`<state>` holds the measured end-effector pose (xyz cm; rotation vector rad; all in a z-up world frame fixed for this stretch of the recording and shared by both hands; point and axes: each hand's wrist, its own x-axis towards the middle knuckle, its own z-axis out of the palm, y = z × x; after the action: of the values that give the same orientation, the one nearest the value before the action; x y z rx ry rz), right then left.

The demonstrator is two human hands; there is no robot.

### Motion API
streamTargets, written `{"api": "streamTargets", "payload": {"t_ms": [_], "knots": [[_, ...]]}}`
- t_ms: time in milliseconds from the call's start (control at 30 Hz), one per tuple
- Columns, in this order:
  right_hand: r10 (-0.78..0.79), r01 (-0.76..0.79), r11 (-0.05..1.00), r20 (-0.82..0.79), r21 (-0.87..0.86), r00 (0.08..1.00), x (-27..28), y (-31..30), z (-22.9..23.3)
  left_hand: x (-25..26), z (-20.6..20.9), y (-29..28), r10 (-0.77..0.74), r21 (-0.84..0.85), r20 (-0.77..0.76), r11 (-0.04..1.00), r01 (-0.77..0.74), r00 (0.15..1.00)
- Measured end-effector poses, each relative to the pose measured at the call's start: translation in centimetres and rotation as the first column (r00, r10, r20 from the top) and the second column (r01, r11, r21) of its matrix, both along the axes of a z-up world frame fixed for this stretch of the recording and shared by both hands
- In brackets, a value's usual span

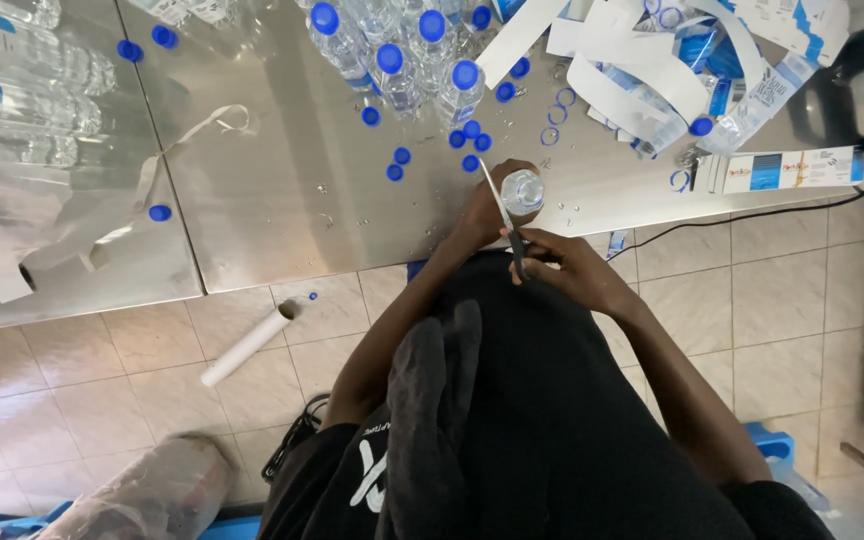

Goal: Manual application of labels and caps to plastic water bottles on a production line using hands and scissors.

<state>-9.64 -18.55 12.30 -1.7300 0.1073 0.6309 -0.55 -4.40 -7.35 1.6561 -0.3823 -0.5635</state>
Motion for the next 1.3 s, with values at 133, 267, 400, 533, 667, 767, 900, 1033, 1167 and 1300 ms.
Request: {"api": "streamTargets", "payload": {"t_ms": [133,267,400,533,667,767,900,1033,1167,1300], "knots": [[-0.038,0.068,0.976,0.145,-0.208,0.989,-0.5,-1.2,1.8,-0.4,-4.9,-0.9,0.021,-0.010,-0.040,1.000,-0.021,0.999],[-0.161,0.367,0.855,0.486,-0.366,0.859,-0.3,-8.4,-6.9,-0.1,1.5,0.5,0.000,0.042,-0.051,0.999,0.002,0.999],[-0.083,0.452,0.604,0.513,-0.656,0.855,3.3,-15.0,-17.5,-0.5,0.3,0.8,0.067,-0.082,0.107,0.995,-0.058,0.992],[-0.011,0.207,0.466,0.229,-0.860,0.973,7.0,-17.3,-24.4,-0.8,0.7,1.2,0.101,-0.131,0.151,0.988,-0.081,0.983],[0.049,0.139,0.484,0.185,-0.864,0.981,8.8,-17.8,-28.3,-0.6,-0.7,1.1,0.105,-0.145,0.151,0.986,-0.083,0.983],[0.222,0.032,0.359,0.118,-0.933,0.968,8.7,-16.5,-26.0,-0.8,-0.6,1.3,0.099,-0.112,0.134,0.990,-0.084,0.986],[0.076,0.122,0.718,0.252,-0.685,0.965,7.3,-10.5,-12.1,-1.0,-0.4,1.2,0.092,-0.083,0.133,0.993,-0.081,0.987],[-0.028,0.034,0.993,0.049,-0.112,0.998,5.5,-4.5,1.7,-0.9,-2.4,1.2,0.090,-0.079,0.125,0.994,-0.081,0.988],[0.007,0.030,0.990,0.268,-0.135,0.963,3.8,-2.9,-3.2,-1.5,-2.6,1.7,0.078,-0.027,0.126,0.997,-0.076,0.989],[-0.051,0.103,0.987,0.374,-0.121,0.926,4.2,-3.6,-4.9,-1.0,-2.0,1.3,0.086,-0.009,0.107,0.996,-0.086,0.991]]}}
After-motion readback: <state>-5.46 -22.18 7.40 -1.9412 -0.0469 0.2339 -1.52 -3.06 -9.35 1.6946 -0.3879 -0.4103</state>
